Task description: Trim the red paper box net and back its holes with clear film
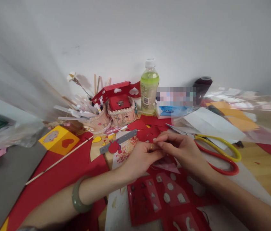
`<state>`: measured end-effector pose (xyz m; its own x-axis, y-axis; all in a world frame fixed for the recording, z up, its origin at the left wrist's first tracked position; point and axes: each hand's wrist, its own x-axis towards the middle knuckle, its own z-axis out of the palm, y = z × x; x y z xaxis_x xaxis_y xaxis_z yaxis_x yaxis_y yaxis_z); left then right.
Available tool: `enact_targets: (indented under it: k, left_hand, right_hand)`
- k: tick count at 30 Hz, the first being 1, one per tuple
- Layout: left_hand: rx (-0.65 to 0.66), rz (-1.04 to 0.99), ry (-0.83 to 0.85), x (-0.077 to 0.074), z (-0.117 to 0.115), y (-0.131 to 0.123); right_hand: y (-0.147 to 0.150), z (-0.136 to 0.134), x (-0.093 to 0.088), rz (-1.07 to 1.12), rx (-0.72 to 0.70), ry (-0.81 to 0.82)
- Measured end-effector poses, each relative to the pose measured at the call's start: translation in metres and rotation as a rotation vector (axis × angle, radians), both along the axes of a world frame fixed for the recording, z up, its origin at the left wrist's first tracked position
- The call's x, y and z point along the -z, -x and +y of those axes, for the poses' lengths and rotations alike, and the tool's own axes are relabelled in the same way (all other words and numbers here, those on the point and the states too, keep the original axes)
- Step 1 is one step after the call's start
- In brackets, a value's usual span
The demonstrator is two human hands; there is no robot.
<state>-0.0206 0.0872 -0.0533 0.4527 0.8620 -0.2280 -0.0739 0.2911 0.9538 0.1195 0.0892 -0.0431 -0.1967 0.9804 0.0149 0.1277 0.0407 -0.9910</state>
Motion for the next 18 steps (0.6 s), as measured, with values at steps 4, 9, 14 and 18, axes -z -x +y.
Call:
enact_targets:
  k: [4,9,14,18]
  left_hand:
    - [-0.028,0.041,0.008,-0.0044,-0.0005,-0.0001]
    - [-0.021,0.026,0.026,-0.0052,-0.0012,-0.0006]
    - [-0.022,0.032,0.026,-0.0023,-0.0014,-0.0006]
    - [-0.026,0.040,0.014,-0.0025,-0.0020,-0.0003]
  right_hand:
    - [-0.0011,0.0007,0.0032,0.021,-0.008,-0.006]
    - [0.0001,-0.0009,0.0006,0.052,-0.007,0.045]
    - [0.0007,-0.0011,-0.0015,0.015,-0.014,0.010]
    - [-0.0008,-0.0013,0.0024,0.021,-0.029,-0.034]
